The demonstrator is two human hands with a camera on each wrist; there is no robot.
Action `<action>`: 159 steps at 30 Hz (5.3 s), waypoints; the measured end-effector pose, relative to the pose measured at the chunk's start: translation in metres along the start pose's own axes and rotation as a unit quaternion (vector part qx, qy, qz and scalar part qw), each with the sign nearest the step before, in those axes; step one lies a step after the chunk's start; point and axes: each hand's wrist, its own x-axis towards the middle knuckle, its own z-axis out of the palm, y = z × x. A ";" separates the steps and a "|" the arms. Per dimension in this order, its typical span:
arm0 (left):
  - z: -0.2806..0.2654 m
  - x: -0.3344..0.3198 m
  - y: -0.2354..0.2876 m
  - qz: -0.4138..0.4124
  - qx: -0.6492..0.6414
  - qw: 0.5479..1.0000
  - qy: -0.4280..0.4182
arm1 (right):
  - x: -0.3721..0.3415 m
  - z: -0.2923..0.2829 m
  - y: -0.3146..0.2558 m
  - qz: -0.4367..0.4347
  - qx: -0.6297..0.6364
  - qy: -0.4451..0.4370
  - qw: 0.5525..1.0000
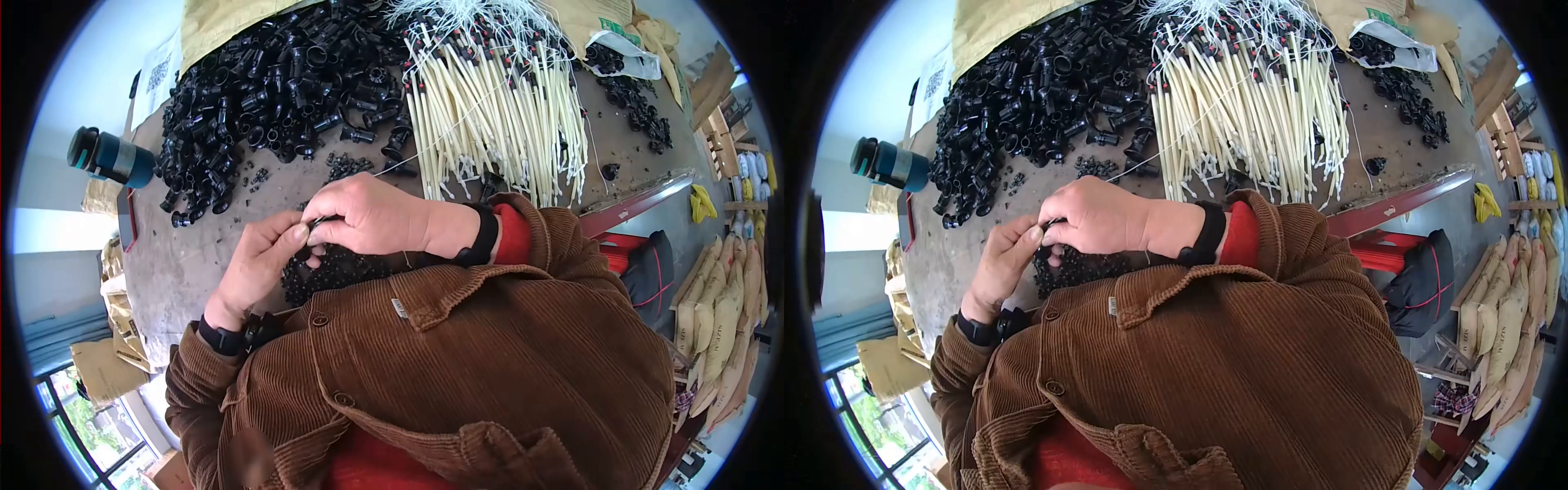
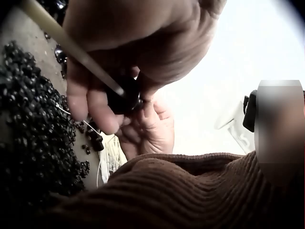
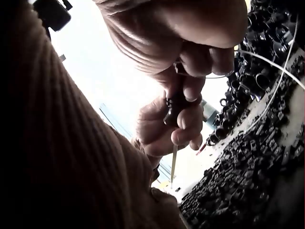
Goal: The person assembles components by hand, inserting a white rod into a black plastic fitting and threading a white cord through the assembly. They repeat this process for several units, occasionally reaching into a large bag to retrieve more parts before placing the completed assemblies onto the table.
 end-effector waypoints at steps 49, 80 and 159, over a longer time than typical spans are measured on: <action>0.011 0.110 -0.005 0.297 0.533 0.792 0.028 | -0.053 -0.088 0.014 0.372 0.421 0.174 0.809; 0.023 0.046 0.019 0.260 0.377 0.889 0.005 | -0.032 -0.048 -0.004 0.141 0.108 0.141 0.974; -0.040 0.025 0.013 0.136 0.108 0.972 0.156 | 0.001 -0.045 0.027 0.185 0.527 0.031 0.829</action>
